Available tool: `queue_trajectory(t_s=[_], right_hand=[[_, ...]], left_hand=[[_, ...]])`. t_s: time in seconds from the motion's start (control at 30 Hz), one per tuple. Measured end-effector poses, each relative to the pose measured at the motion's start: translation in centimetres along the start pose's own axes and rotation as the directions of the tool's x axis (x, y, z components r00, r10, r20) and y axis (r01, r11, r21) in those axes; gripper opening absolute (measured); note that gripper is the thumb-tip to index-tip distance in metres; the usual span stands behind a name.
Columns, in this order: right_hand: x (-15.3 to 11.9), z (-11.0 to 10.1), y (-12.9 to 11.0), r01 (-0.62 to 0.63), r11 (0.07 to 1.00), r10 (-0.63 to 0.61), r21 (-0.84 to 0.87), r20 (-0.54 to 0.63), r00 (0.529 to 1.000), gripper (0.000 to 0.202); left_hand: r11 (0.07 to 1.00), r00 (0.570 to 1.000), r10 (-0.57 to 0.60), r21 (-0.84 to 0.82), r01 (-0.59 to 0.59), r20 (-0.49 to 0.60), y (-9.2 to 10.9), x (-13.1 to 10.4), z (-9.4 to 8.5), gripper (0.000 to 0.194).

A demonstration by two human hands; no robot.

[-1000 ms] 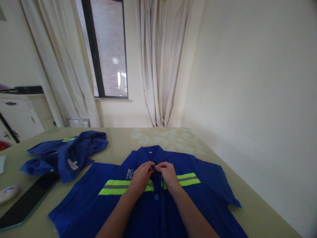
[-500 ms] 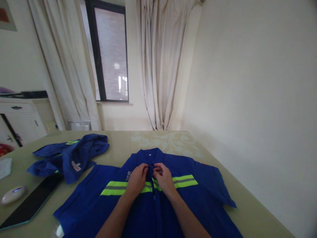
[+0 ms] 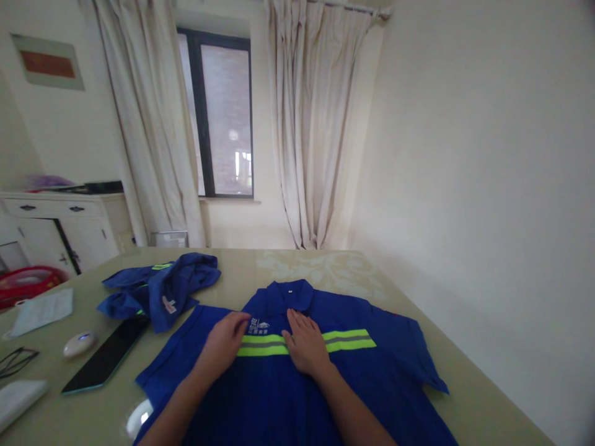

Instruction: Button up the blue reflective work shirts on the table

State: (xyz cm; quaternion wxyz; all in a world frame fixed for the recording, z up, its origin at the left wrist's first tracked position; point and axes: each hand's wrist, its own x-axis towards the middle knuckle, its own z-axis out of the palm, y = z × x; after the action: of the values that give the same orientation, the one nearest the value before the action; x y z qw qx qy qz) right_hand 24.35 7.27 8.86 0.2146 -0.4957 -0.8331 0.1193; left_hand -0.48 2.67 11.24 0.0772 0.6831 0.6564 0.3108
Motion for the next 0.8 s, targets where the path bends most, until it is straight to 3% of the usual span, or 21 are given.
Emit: queue_trajectory(t_s=[0.03,0.1,0.17,0.23,0.3,0.4,0.43,0.5,0.53,0.57,0.6,0.63,0.67,0.73,0.77,0.8], right_hand=[[0.3,0.0,0.1,-0.007,1.0,0.007,-0.004,-0.001,1.0,0.057],[1.2,-0.1,0.2,-0.02,1.0,0.02,-0.009,-0.002,1.0,0.058],[2.1,-0.3,0.2,-0.028,1.0,0.028,-0.008,0.003,1.0,0.058],[3.0,-0.4,0.2,-0.025,1.0,0.025,-0.002,0.011,1.0,0.058],[3.6,-0.4,0.3,-0.015,1.0,0.015,0.007,0.016,1.0,0.057],[4.0,-0.4,0.5,-0.007,1.0,0.007,0.012,0.012,1.0,0.057],[4.1,-0.3,0.6,-0.005,1.0,0.005,0.01,0.01,1.0,0.057],[4.1,-0.2,0.8,-0.001,1.0,0.001,0.006,0.002,1.0,0.057],[4.1,-0.1,0.8,-0.001,1.0,0.001,0.005,-0.004,1.0,0.057],[4.2,0.0,0.8,-0.004,1.0,0.004,0.004,-0.011,1.0,0.058],[4.2,0.0,0.9,-0.008,1.0,0.008,0.002,-0.016,1.0,0.058],[4.3,0.0,0.9,-0.013,1.0,0.013,0.0,-0.02,1.0,0.058],[4.4,0.0,0.9,-0.018,1.0,0.018,-0.002,-0.022,1.0,0.058],[4.7,0.0,1.0,-0.024,1.0,0.024,-0.008,-0.021,0.999,0.058],[4.8,-0.1,1.0,-0.026,1.0,0.025,-0.011,-0.018,1.0,0.057],[4.8,-0.1,1.1,-0.025,1.0,0.025,-0.015,-0.013,1.0,0.057]], left_hand=[[0.99,0.992,-0.087,0.104,0.096,-0.086,-2.0,-1.2,-1.5,0.039],[0.893,0.934,-0.248,0.313,0.324,-0.259,-5.8,-3.8,-3.9,0.048],[0.791,0.885,-0.339,0.413,0.452,-0.318,-8.5,-5.9,-5.0,0.058],[0.78,0.863,-0.409,0.377,0.5,-0.298,-9.7,-6.8,-5.0,0.058],[0.844,0.873,-0.435,0.237,0.481,-0.22,-9.6,-6.4,-4.9,0.045],[0.888,0.878,-0.454,-0.161,0.432,-0.149,-8.4,-4.3,-5.3,0.03],[0.84,0.853,-0.498,-0.333,0.428,-0.159,-7.8,-3.6,-5.7,0.032],[0.653,0.745,-0.643,-0.635,0.412,-0.179,-6.6,-2.5,-6.7,0.04],[0.572,0.695,-0.693,-0.734,0.366,-0.193,-5.8,-2.1,-7.1,0.043],[0.53,0.674,-0.704,-0.796,0.293,-0.221,-4.9,-1.8,-7.5,0.046],[0.527,0.689,-0.677,-0.823,0.212,-0.256,-3.8,-1.6,-7.8,0.048],[0.549,0.74,-0.612,-0.823,0.142,-0.28,-2.6,-1.6,-8.1,0.05],[0.577,0.818,-0.508,-0.812,0.09,-0.27,-1.4,-1.6,-8.2,0.052],[0.612,0.964,-0.251,-0.786,0.083,-0.093,1.0,-1.6,-8.2,0.056],[0.629,0.991,-0.128,-0.769,0.118,0.048,1.9,-1.5,-8.1,0.057],[0.649,0.984,-0.031,-0.745,0.153,0.175,2.5,-1.4,-7.8,0.056]])
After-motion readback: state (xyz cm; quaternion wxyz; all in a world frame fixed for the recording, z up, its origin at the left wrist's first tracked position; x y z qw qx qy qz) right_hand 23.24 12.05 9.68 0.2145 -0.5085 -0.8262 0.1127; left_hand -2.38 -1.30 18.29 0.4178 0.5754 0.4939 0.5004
